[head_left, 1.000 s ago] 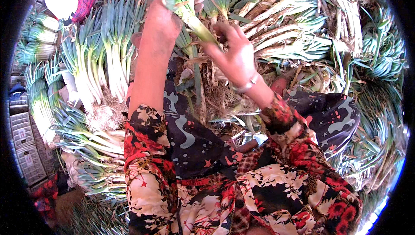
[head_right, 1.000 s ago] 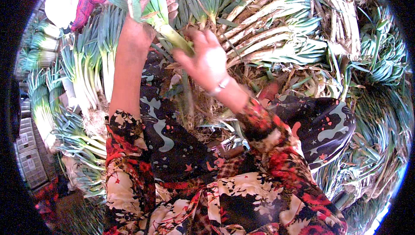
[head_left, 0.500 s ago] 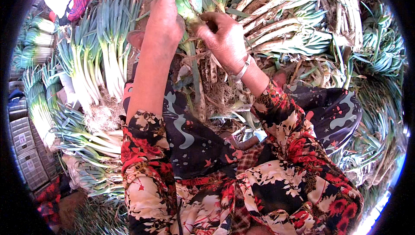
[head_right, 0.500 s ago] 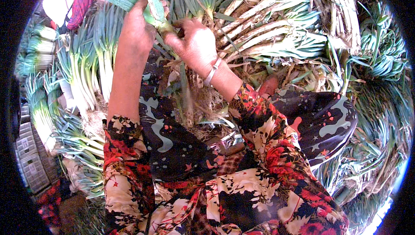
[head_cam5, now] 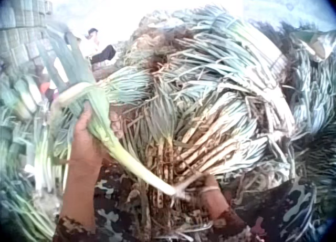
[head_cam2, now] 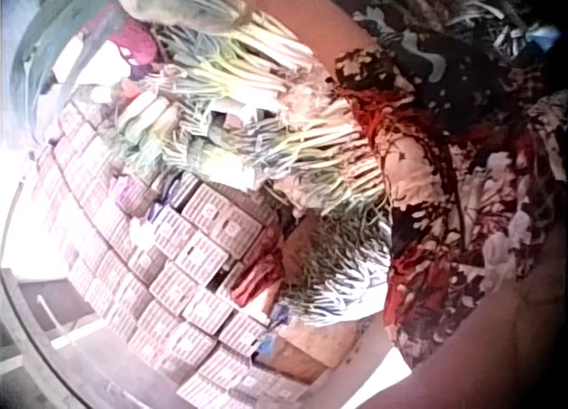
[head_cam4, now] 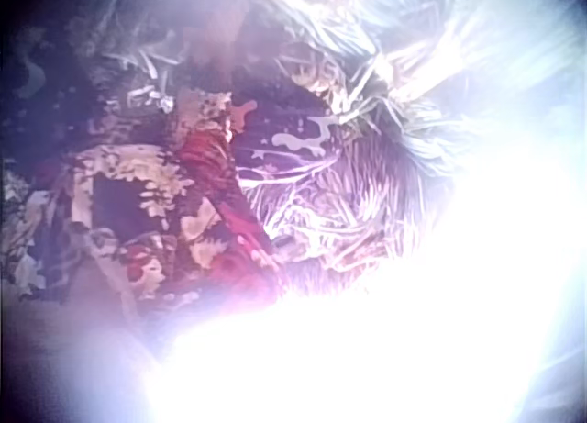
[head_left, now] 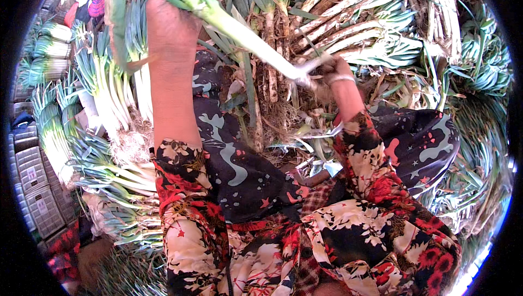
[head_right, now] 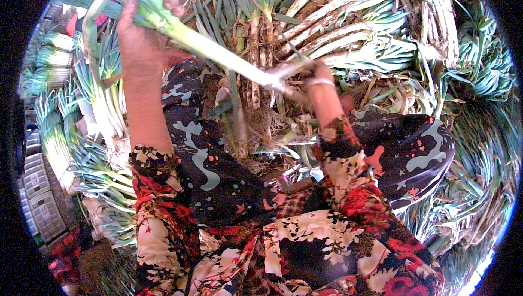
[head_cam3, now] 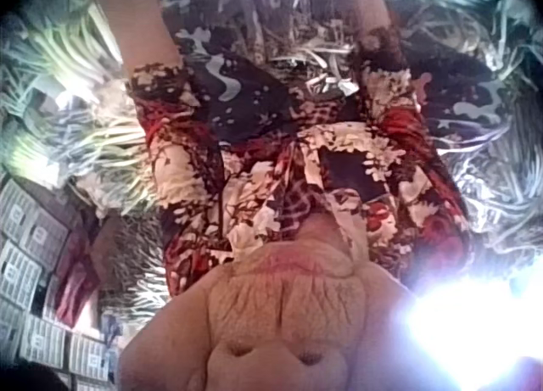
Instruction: The person peels and cleans individual leeks by hand, then gathers them into a bunch and ties the bundle together with pink tape.
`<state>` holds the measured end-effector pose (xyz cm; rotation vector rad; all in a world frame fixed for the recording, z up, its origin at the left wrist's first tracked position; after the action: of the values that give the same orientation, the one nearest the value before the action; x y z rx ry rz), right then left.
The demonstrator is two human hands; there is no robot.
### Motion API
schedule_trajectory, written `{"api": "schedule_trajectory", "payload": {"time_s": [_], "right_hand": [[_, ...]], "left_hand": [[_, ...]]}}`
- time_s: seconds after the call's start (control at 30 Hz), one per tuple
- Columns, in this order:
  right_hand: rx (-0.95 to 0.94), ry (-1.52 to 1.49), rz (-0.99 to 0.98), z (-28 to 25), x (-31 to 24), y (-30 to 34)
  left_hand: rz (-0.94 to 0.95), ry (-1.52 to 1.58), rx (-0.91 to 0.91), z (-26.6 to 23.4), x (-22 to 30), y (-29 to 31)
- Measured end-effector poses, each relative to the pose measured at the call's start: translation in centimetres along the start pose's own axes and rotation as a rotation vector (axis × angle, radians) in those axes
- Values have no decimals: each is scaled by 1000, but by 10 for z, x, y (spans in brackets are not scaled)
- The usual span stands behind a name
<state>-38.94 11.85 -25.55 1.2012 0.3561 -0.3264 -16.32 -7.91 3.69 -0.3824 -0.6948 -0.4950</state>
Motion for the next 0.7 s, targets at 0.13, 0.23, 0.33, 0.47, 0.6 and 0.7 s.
{"api": "schedule_trajectory", "payload": {"time_s": [0.13,0.23,0.33,0.47,0.6,0.7], "right_hand": [[-1,370,-207,-71,-16,-75],[-544,525,-455,70,-2,100],[-1002,693,-596,140,37,212],[-865,832,-943,153,46,238],[-767,709,-868,139,48,226],[-735,761,-906,138,52,220]], "left_hand": [[61,-88,84,-7,-4,5],[22,-45,47,-16,-4,-2],[-92,69,-23,-11,-17,-4],[-217,257,-225,-4,-24,-3],[-223,221,-300,21,-22,4],[-271,329,-385,28,-22,12]]}}
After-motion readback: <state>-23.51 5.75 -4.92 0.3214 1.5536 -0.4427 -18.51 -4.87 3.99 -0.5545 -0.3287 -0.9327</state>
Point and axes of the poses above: each hand's wrist, its own y-axis away from the middle knuckle, its own z-axis out of the palm, x = y × z, the point moved 10 cm from there along -y, towards the middle knuckle, and after that the axes turned 6 degrees about x, right-handed, at the moved point
